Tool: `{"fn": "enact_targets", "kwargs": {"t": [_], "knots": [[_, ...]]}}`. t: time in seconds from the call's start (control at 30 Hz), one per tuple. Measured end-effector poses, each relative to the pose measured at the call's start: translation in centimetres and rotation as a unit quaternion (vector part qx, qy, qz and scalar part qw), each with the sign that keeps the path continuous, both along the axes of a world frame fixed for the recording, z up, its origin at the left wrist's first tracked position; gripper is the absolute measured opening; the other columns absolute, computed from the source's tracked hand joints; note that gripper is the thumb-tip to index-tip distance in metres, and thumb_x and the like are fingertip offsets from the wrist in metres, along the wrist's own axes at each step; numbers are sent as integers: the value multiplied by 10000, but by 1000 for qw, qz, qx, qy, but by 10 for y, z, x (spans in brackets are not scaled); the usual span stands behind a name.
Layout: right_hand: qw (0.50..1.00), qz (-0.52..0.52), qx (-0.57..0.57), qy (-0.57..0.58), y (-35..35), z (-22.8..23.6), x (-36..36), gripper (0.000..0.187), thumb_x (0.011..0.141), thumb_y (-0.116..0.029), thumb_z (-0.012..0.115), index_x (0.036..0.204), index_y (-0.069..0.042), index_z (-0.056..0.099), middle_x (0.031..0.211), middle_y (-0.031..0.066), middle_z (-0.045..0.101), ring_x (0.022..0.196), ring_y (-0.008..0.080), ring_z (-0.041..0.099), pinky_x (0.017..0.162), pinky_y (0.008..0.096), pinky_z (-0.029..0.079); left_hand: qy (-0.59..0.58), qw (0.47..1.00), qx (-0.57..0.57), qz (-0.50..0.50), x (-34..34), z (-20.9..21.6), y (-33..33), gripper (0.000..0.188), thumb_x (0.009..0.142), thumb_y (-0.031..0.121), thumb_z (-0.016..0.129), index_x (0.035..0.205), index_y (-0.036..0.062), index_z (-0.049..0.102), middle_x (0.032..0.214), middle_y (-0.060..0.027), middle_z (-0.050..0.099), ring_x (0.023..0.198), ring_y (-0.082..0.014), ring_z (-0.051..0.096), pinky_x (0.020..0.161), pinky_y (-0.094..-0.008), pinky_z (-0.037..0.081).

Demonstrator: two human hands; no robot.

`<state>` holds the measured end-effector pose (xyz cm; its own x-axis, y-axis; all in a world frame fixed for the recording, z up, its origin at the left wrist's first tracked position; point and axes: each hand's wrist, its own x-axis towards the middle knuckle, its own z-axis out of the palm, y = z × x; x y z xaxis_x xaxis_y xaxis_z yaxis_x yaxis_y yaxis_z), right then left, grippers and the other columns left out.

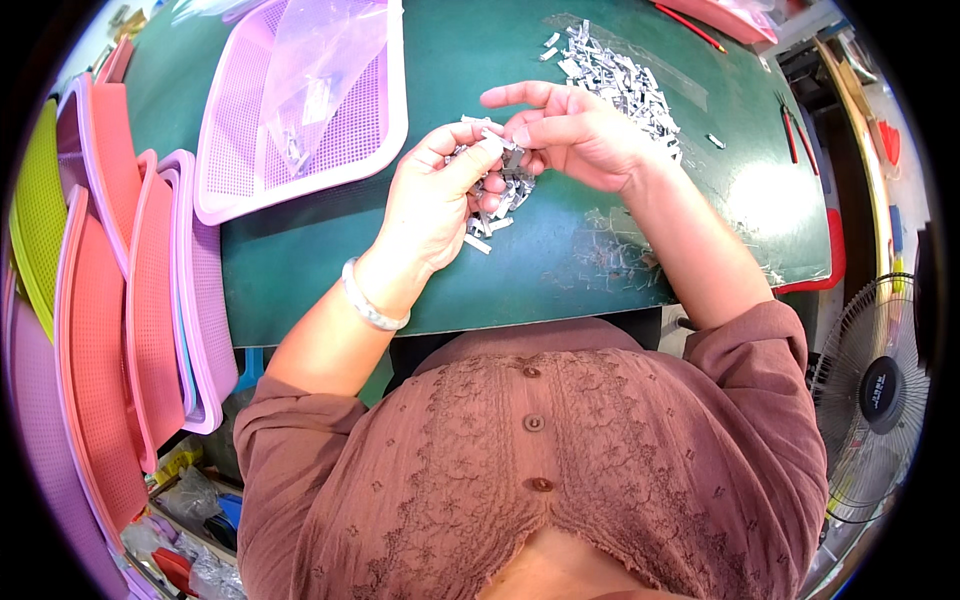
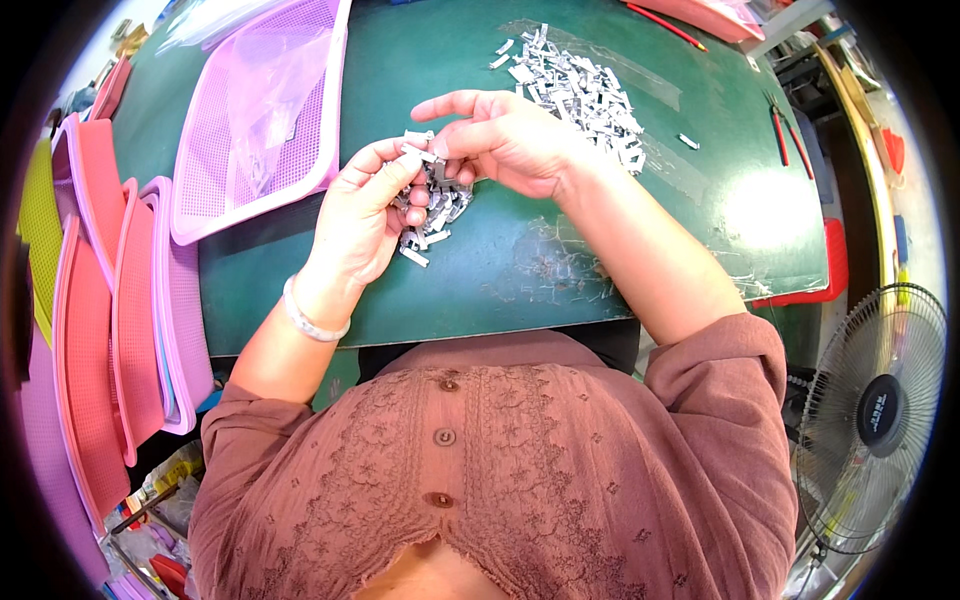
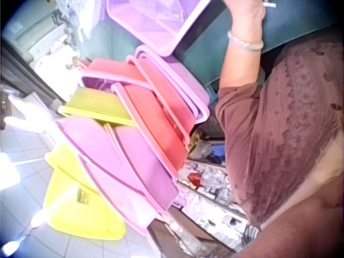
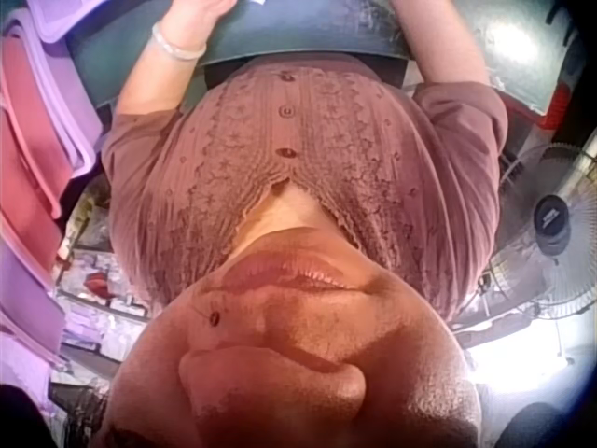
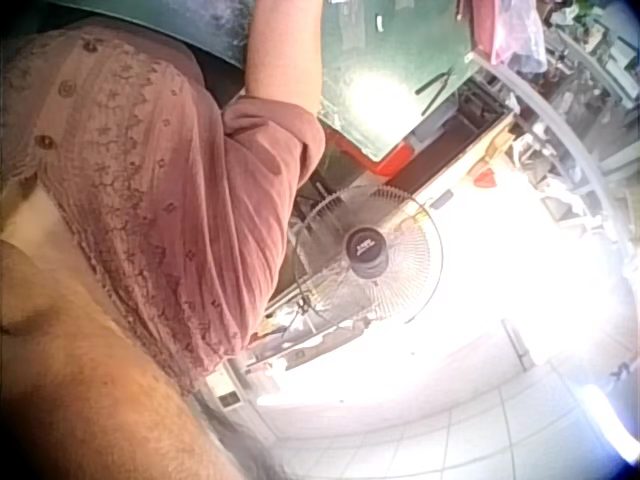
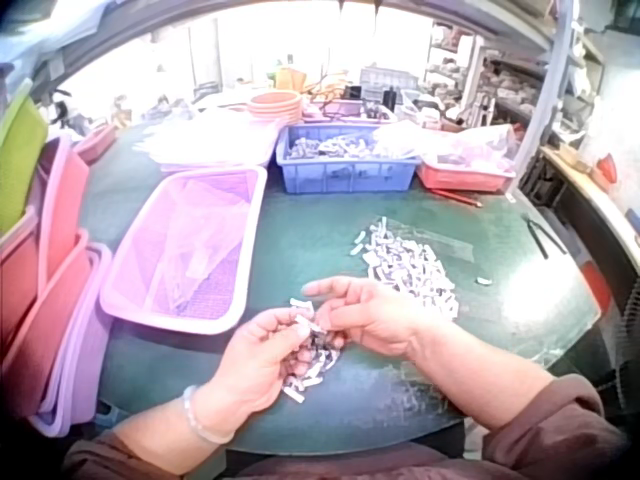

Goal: The person repeatedly picks up small metal fasteners from a pile on a green table, joins two pieces together by hand, and places the assembled units into a clear plastic bag. The person also transfers some fasteners from a purple basket to the table and continues assembling them.

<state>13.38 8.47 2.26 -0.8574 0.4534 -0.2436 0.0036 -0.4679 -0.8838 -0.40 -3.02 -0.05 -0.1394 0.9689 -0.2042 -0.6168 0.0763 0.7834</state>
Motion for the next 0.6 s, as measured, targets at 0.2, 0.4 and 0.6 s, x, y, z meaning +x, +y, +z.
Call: {"fn": "enact_targets", "kwargs": {"t": [0.2,0.4,0.6], "knots": [[1000,0,-27,7,-3,-2,-1,421,771,-29,587,1160,21,434,783,68,582,654,118,548,575,223,439,-12,1000,0,6,-1,1,-1,87,848,100,559,910,41,542,770,-38,573,603,-83,527,497,-201,453],[1000,-8,13,-12,-3,-8,2,398,788,-24,567,1167,14,449,836,57,581,687,113,543,613,227,434,-35,999,-11,29,-4,0,0,53,850,92,522,858,39,516,782,-68,583,631,-126,563,535,-244,493],[971,-22,227,-75,-10,-4,7,404,756,19,566,1149,20,471,828,34,581,750,89,540,699,223,437,-52,998,-5,26,-8,3,-1,79,804,37,437,854,31,498,798,-106,578,651,-175,578,571,-284,510]]}}
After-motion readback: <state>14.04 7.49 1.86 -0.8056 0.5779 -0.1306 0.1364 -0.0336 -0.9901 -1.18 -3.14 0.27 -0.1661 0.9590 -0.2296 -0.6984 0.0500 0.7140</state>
